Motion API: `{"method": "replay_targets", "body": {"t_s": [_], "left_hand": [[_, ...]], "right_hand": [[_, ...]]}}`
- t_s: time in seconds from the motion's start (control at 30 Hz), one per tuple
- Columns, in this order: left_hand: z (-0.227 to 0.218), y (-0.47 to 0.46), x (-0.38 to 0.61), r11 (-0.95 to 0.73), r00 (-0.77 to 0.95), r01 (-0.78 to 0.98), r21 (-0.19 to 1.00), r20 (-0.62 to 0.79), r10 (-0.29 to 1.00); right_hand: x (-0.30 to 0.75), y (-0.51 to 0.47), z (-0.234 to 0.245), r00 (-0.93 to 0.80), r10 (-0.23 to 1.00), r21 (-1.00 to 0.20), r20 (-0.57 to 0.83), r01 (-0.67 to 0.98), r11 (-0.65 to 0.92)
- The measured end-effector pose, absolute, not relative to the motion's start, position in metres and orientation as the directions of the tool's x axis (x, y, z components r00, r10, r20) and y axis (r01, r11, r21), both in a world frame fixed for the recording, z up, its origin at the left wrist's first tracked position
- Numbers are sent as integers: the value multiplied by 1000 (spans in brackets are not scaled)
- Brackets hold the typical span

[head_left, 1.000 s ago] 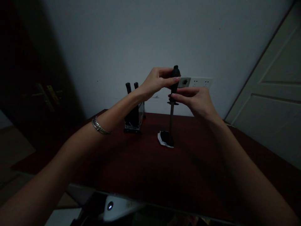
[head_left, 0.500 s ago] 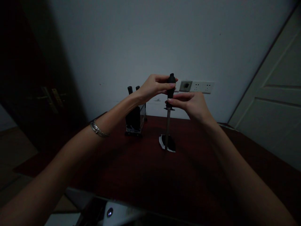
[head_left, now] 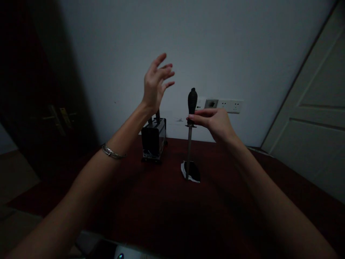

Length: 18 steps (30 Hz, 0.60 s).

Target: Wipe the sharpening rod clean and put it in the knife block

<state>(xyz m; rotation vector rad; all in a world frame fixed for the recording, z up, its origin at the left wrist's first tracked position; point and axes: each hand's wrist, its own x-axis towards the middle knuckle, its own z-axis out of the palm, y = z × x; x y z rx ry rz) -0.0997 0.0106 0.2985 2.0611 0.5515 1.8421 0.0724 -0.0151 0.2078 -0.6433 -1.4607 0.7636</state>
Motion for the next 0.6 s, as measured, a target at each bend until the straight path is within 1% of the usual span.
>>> {"method": "replay_targets", "body": {"t_s": [0.07,0.13,0.17,0.2,0.23,0.27,0.3,0.37,0.43,0.5,0.57,0.6], "left_hand": [[304,28,-132,-899,-135,102,425,901,411],[302,51,-173,-902,-380,181,393,874,305],[297,64,-195,-885,-481,237,400,840,251],[289,76,-217,-845,-559,300,443,799,220],[280,86,-237,-760,-628,369,535,747,220],[268,95,-255,-612,-677,436,660,688,260],[254,102,-270,-412,-704,491,768,628,331],[222,109,-293,-278,-728,494,824,567,385],[188,111,-307,-157,-723,526,836,537,435],[156,111,-318,-24,-700,582,813,516,495],[127,112,-326,104,-642,672,734,506,576],[114,112,-331,163,-604,721,673,496,624]], "right_hand": [[72,-10,214,-37,796,-795,604,-105,598],[71,-3,223,-34,805,-801,593,-132,584],[71,0,228,-33,807,-802,590,-140,581],[71,4,233,-32,807,-801,590,-148,580],[70,8,239,-30,806,-799,592,-156,581],[69,12,245,-27,804,-796,594,-164,583],[68,16,251,-24,802,-794,597,-166,585],[66,23,263,-12,800,-792,599,-153,591],[63,31,275,1,797,-789,604,-141,598],[61,41,287,9,786,-777,618,-144,612],[59,53,297,12,769,-759,639,-153,633],[57,59,302,13,761,-751,648,-149,643]]}}
